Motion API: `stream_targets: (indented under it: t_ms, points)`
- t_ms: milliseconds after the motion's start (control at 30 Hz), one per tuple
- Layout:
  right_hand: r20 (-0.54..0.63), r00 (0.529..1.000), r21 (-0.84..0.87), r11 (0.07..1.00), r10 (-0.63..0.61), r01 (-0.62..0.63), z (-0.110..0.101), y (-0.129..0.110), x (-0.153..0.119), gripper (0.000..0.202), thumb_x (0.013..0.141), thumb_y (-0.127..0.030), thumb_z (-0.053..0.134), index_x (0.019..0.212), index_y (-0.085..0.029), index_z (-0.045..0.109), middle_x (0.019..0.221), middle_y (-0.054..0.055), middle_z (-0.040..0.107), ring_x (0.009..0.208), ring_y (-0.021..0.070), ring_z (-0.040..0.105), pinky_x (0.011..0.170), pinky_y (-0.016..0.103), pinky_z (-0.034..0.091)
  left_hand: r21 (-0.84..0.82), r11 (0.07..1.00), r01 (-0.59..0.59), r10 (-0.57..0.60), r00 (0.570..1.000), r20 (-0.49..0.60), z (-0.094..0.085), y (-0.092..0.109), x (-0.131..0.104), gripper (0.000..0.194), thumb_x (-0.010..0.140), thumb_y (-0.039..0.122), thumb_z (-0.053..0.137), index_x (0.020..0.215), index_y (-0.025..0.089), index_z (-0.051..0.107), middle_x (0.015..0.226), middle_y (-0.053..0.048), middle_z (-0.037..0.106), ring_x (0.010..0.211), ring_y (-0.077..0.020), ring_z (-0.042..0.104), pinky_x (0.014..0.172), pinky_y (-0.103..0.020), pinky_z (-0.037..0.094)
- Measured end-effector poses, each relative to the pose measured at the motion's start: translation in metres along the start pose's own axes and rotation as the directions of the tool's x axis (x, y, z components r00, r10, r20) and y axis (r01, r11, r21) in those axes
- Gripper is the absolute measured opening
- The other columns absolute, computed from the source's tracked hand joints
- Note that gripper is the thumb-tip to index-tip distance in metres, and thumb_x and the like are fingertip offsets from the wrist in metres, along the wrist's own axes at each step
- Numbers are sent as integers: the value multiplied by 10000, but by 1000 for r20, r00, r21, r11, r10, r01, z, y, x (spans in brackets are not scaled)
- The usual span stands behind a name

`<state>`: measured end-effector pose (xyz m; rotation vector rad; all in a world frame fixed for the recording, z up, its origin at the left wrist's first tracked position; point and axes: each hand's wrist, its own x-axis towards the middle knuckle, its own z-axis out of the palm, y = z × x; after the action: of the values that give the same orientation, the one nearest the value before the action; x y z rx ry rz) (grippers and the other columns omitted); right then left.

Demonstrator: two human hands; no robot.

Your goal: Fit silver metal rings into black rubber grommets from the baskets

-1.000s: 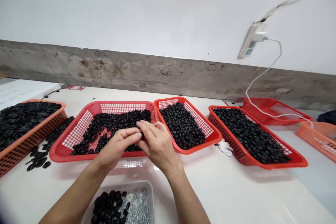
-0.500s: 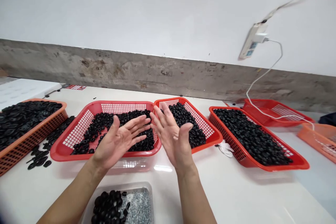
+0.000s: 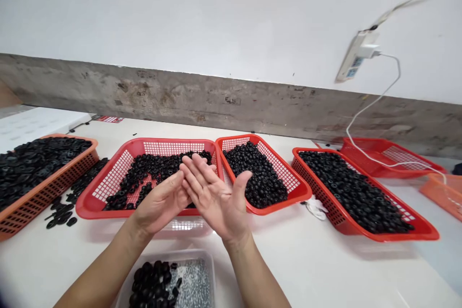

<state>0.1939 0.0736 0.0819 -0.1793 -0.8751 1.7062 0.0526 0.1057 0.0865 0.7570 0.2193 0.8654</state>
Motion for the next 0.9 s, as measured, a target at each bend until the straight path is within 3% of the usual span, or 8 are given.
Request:
stream_targets:
  t_ms: [200,333,400,500,600,700,800,900]
  points:
    - [9,1000,-84,996,7,-6,2,13,2,981,779,-908,186,1437,-250,497,1563,75,375,1473,258,276,1232,444,112,36,999,18,-17,1000,-16,-3,2,2,288,943,245,609,1211,171,684,1260,-119,694,1272,-252,572,1117,-377,383]
    - [70,996,-372,925,-55,77,2,23,-3,878,824,-846,322,1520,-311,346,1628,45,223,1494,260,213,1228,461,133,45,999,19,-16,997,-71,-5,1,2,246,915,271,656,1127,159,712,1097,-105,758,1070,-229,689,1006,-335,474]
    - [126,989,-625,767,-81,142,3,27,-7,912,837,-780,453,1569,-331,149,1655,36,77,1509,260,153,1228,463,138,48,999,8,-4,997,-82,-5,1,2,258,908,302,667,1117,157,713,1060,-96,765,986,-216,712,975,-333,492]
    - [197,975,-901,374,-100,220,4,32,-11,1095,805,-755,534,1565,-286,-100,1652,75,-62,1518,278,40,1224,480,153,78,997,-2,10,994,-106,-2,1,1,328,926,363,634,1175,157,690,1152,-116,734,1019,-233,700,1007,-368,473]
    - [240,962,-970,2,-126,243,3,36,-9,1190,790,-765,534,1542,-215,-208,1644,148,-47,1514,300,30,1203,493,229,120,993,12,5,990,-144,1,1,1,368,962,388,566,1237,164,660,1300,-141,659,1178,-275,628,1081,-417,413]
    - [288,943,-914,-342,-165,219,0,42,-5,1284,748,-774,585,1540,-148,-209,1628,212,79,1508,344,71,1200,561,181,51,998,39,-32,992,-121,1,1,0,491,970,502,488,1314,175,614,1427,-147,562,1338,-309,497,1157,-459,316]
    - [312,938,-821,-540,-152,185,-4,46,-3,1212,783,-785,542,1567,-119,-97,1615,220,144,1504,362,91,1196,607,62,-57,995,76,-79,995,-61,-2,2,-1,698,935,667,381,1406,176,531,1497,-158,485,1427,-322,374,1195,-489,232]
    - [310,943,-777,-605,-123,177,-7,43,-2,1081,838,-749,516,1582,-147,13,1623,192,127,1508,358,69,1186,616,22,-89,992,87,-87,996,1,-3,3,-1,762,920,706,345,1485,201,427,1529,-151,443,1457,-314,321,1212,-501,174]
